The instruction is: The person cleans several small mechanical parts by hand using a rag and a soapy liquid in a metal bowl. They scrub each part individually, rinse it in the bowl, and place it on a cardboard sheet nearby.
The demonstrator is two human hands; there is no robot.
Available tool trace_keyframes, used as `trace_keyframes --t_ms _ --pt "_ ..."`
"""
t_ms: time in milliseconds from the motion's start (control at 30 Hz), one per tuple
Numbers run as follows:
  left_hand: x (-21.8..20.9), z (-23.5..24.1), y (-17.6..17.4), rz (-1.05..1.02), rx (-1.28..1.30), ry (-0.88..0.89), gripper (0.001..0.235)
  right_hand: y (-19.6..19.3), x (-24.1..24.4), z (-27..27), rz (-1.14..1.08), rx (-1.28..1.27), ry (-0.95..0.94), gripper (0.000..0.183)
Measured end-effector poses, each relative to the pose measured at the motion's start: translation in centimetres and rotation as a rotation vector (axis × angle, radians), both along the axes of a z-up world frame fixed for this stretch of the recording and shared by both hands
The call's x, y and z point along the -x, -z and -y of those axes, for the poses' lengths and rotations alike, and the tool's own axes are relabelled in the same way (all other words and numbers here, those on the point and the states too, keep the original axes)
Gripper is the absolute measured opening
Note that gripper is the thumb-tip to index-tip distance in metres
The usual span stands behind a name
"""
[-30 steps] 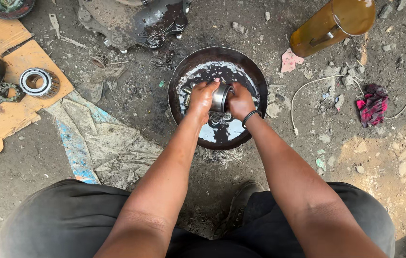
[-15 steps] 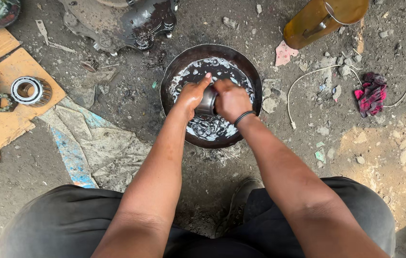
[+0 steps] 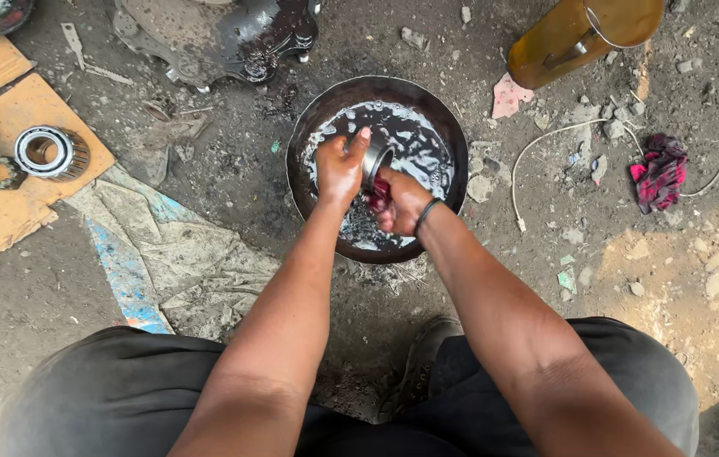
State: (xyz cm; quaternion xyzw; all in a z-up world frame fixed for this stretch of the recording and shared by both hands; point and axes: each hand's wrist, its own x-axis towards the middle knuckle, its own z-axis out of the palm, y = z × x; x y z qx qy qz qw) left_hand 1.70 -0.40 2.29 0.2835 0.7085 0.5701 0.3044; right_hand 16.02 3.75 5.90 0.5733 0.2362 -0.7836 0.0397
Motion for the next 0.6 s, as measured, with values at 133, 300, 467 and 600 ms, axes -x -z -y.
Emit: trace_keyframes --t_ms 133,300,467,600 --pt "-0.4 1.3 4.1 -0.084 0.077 0.042 0.062 1.7 -2.5 -1.6 0.353 -0.290 -0.299 0.036" --pt "0.8 3.7 6.4 0.712 0.225 -0.112 0.043 2.9 -4.9 -1.3 0.818 -1.142 -0.858 0.050" --pt "0.9 5.5 4.1 0.922 0.354 -0.122 0.030 2.6 -3.1 2.9 0.847 -1.055 -1.346 0.054" --pt "0.6 5.4 2.6 0.924 0.503 -0.089 0.026 1.3 -2.4 1.5 0.543 -0.867 -1.376 0.054"
